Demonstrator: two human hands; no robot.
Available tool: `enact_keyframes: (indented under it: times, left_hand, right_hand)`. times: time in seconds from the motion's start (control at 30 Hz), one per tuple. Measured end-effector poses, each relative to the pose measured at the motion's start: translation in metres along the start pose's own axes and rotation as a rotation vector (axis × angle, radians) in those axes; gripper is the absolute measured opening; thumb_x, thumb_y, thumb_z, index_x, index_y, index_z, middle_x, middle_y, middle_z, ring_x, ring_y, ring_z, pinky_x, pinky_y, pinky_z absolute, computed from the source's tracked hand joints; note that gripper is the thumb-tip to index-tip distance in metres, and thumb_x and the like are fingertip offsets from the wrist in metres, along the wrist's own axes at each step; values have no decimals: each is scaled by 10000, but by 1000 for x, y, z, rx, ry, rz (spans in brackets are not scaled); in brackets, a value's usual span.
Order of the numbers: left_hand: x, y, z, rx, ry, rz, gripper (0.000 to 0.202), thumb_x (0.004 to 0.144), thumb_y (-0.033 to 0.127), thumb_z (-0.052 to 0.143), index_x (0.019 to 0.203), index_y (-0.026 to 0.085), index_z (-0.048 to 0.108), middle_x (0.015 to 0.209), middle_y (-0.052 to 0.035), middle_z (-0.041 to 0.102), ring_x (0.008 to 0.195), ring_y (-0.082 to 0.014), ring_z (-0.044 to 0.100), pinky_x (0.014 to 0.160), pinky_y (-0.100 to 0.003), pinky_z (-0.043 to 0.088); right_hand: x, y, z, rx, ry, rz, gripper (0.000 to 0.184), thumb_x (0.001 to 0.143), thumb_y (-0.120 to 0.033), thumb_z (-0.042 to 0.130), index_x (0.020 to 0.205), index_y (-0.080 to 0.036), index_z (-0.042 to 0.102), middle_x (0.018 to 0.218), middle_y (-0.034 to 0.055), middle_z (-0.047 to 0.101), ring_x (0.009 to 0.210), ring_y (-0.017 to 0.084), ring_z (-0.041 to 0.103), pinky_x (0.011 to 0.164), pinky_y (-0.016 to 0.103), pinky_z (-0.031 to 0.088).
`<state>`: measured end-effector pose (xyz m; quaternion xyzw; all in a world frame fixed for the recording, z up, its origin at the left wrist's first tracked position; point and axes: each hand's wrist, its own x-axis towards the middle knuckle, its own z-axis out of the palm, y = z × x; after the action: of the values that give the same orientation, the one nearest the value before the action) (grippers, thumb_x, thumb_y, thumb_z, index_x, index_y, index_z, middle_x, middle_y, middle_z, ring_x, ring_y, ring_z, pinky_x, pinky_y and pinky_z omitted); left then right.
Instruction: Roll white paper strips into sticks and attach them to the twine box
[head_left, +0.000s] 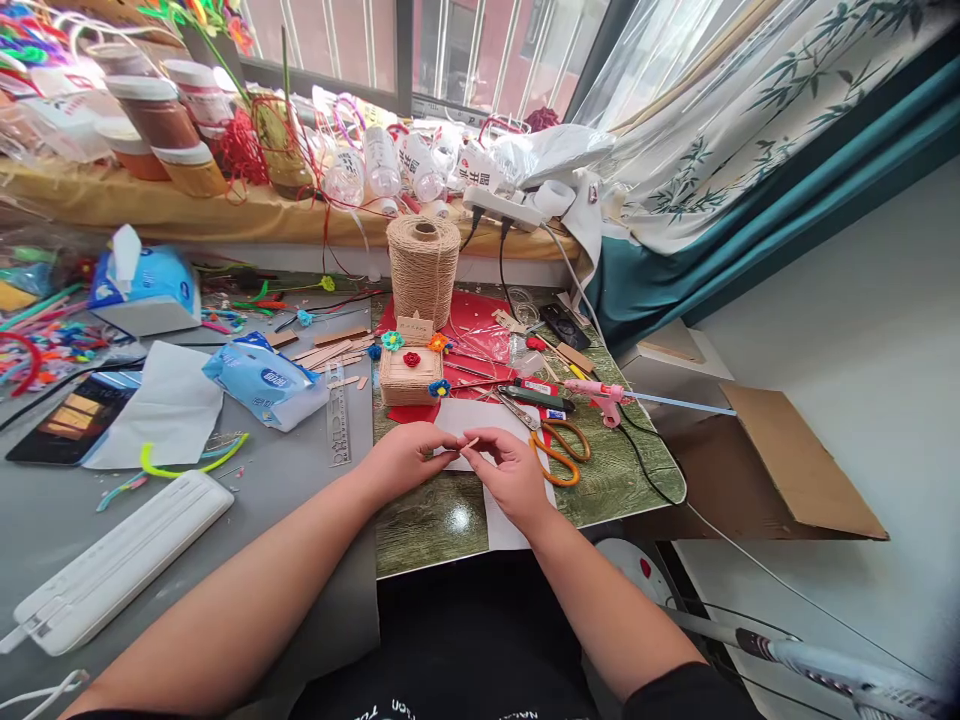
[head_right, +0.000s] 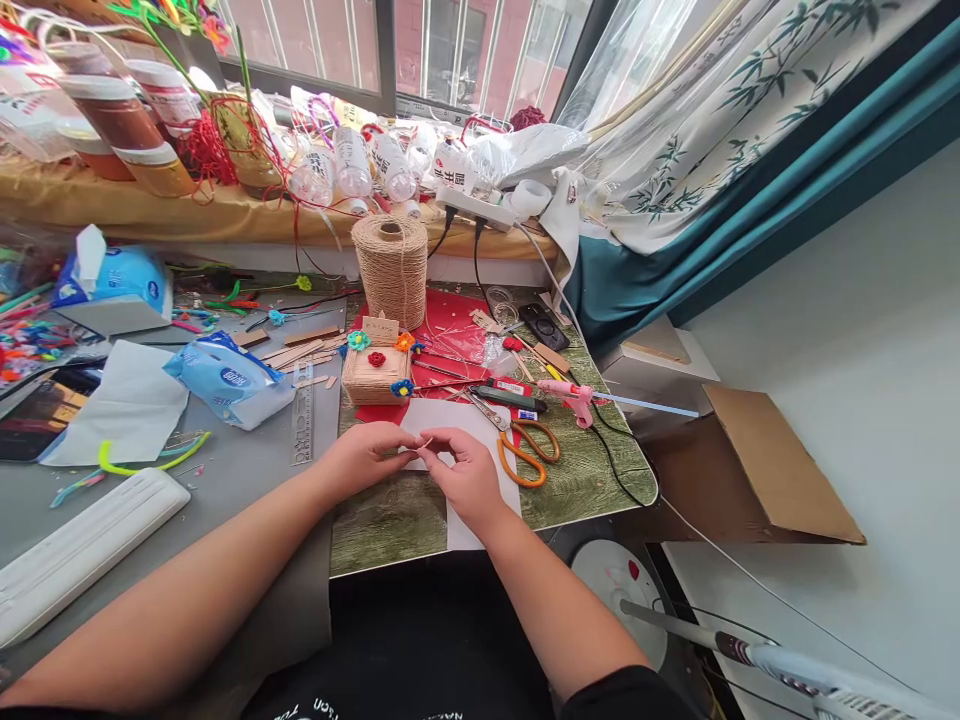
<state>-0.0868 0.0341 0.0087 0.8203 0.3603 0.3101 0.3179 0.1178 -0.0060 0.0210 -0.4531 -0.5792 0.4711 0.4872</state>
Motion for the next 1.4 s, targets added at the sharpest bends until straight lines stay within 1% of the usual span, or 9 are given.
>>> enact_keyframes:
  times: [0.1, 0.23, 0.47, 0.67, 0.93, 1.07, 1.13, 1.23, 1.4]
  left_hand:
    - [2, -12, 0, 95, -42, 69, 165, 914, 276, 670, 1033, 248, 782, 941, -37, 784, 901, -194, 691, 828, -306, 523]
    - [4, -23, 1, 110, -92, 12, 143, 885, 253, 697, 1000, 239, 781, 909, -35, 774, 879, -197, 676, 790, -297, 513]
    - [5, -16, 1, 78, -108, -40, 143, 875, 268, 693, 985, 222, 771, 916, -39, 769, 887, -206, 668, 780, -301, 490]
    - [1, -4, -8, -198, -159, -138, 187, 905, 325, 669, 1042, 236, 760, 990, -10, 777, 895, -160, 693, 812, -261, 507]
    - [-2, 21, -10, -366, 10, -211, 235, 877, 418, 715, 935, 197, 771, 932, -56, 780, 861, -176, 693, 795, -289, 531]
    - [-3, 17, -11, -789, -168, -385, 273, 849, 428, 753, 868, 157, 731, 870, -77, 783, 744, -162, 704, 689, -278, 553]
    - [-4, 14, -13, -850, -251, -404, 282, 817, 417, 788, 895, 153, 729, 875, -77, 782, 690, -154, 700, 646, -274, 556]
    - [-5, 14, -15, -626, -154, -329, 258, 834, 403, 768, 891, 153, 747, 809, -63, 774, 656, -148, 693, 611, -256, 548]
    - [-7, 13, -18, 7, 101, 148, 150, 936, 296, 652, 936, 206, 772, 895, -48, 784, 804, -146, 712, 755, -254, 559]
  right_hand:
    - [4, 5, 2, -139, -21, -47, 189, 887, -288, 717, 1068, -266, 770, 1020, 48, 766, 901, 215, 706, 894, 385, 560]
    - [4, 15, 4, -228, -31, -61, 229, 895, -272, 695, 1114, -274, 760, 1041, 49, 768, 921, 224, 713, 934, 405, 558]
    - [3, 19, 7, -146, -6, 21, 220, 882, -300, 720, 1097, -259, 750, 1063, 61, 754, 950, 230, 707, 935, 405, 555]
    - [9, 19, 6, 257, 128, 231, 226, 758, -337, 861, 893, -205, 736, 803, 3, 691, 693, 149, 648, 727, 308, 561]
    - [1, -2, 14, 563, 260, 282, 259, 706, -293, 911, 873, -213, 731, 802, -16, 690, 690, 121, 653, 720, 278, 568]
    - [-5, -8, 16, 521, 188, 177, 212, 724, -275, 899, 853, -245, 734, 827, -11, 707, 736, 144, 664, 744, 308, 574]
    - [-7, -8, 15, 471, 128, 124, 191, 738, -277, 888, 854, -257, 738, 848, -5, 714, 771, 156, 666, 763, 322, 573]
    - [-7, -6, 12, 407, 92, 107, 170, 766, -293, 865, 883, -257, 747, 882, 7, 727, 816, 167, 671, 814, 339, 570]
    - [-9, 0, 9, 362, 96, 218, 238, 816, -321, 827, 1025, -231, 760, 944, 33, 756, 824, 164, 696, 848, 338, 569]
